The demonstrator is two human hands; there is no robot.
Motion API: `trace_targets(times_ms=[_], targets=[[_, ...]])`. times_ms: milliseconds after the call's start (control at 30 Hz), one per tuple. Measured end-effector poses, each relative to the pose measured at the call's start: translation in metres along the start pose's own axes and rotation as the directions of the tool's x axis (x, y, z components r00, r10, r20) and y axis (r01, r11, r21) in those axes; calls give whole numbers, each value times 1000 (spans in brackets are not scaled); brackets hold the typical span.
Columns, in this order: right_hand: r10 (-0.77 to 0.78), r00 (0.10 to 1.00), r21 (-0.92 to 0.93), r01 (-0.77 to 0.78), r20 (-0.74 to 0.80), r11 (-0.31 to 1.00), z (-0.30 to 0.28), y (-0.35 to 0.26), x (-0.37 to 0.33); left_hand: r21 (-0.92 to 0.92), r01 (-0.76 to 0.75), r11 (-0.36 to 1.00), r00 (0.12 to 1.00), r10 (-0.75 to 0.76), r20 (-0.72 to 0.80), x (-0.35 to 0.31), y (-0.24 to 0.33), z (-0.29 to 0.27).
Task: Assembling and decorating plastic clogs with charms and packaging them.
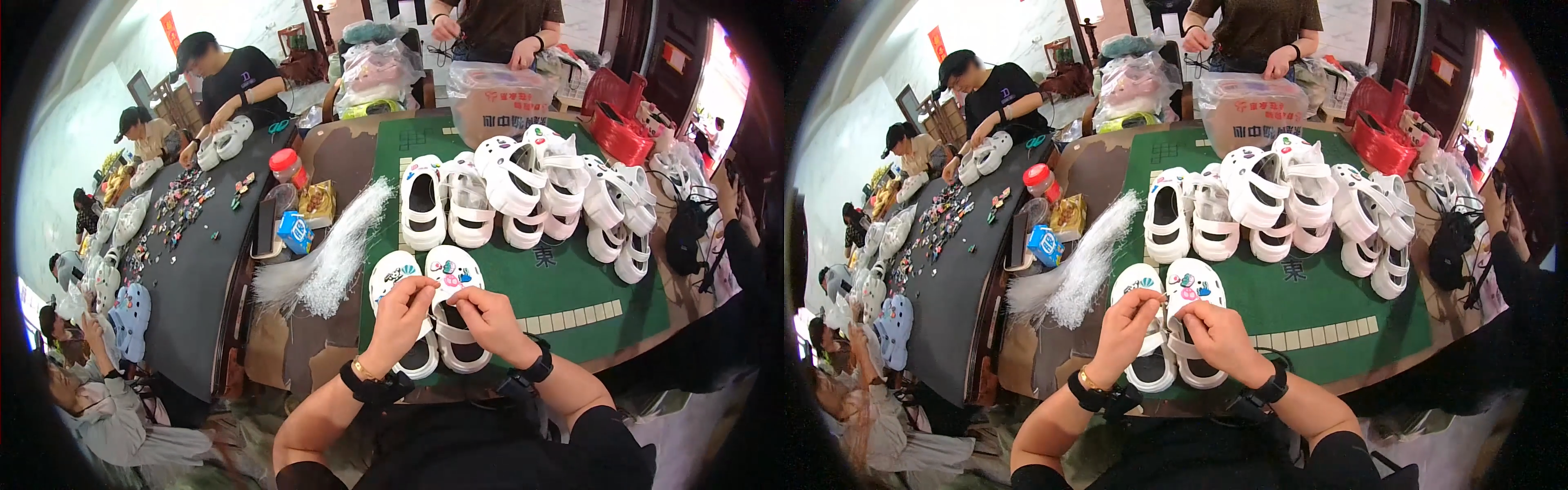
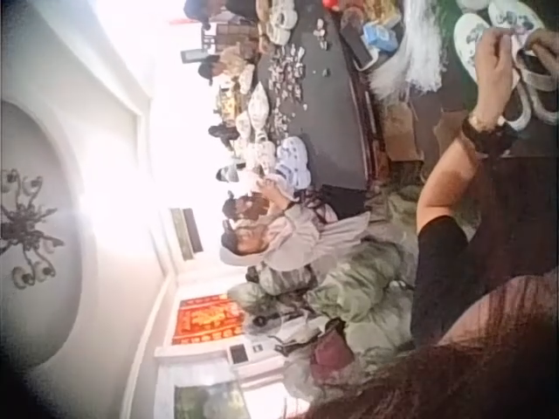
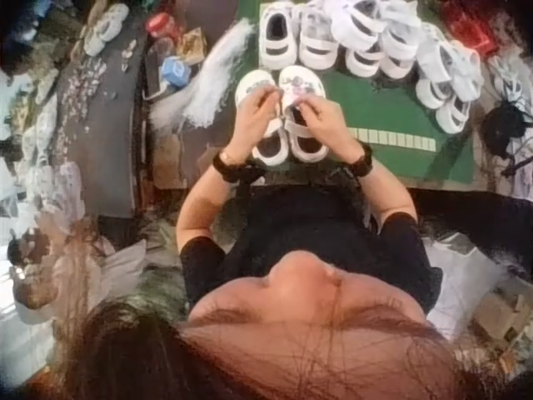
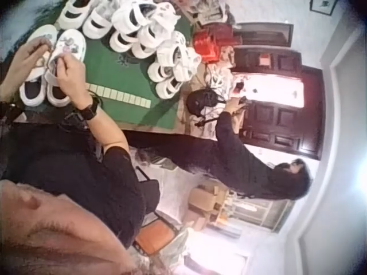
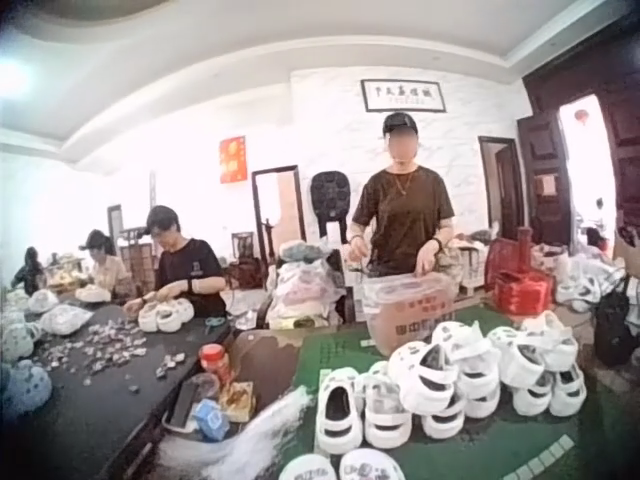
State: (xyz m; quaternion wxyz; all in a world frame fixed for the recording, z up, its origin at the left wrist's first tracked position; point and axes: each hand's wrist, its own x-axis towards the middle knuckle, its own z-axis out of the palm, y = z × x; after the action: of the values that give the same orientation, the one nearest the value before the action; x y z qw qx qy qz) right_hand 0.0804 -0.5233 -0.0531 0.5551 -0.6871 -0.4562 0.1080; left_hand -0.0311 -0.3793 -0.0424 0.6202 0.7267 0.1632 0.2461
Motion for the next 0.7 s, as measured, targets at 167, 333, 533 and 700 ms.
trace_targets(times_ms=[167,333,533,700], targets=[[78,994,-22,-76,79,997,-1,-5,0,149,-69,986,995,78,-56,0,-6,4],[215,975,131,-220,46,967,-1,-2,1,258,-75,963,997,75,10,-4,2,7],[226,974,374,-213,8,903,2,5,1,216,-120,969,990,134,-49,-7,-1,8],[276,961,430,-260,26,864,1,3,2,243,-142,959,988,152,-21,-8,4,9]])
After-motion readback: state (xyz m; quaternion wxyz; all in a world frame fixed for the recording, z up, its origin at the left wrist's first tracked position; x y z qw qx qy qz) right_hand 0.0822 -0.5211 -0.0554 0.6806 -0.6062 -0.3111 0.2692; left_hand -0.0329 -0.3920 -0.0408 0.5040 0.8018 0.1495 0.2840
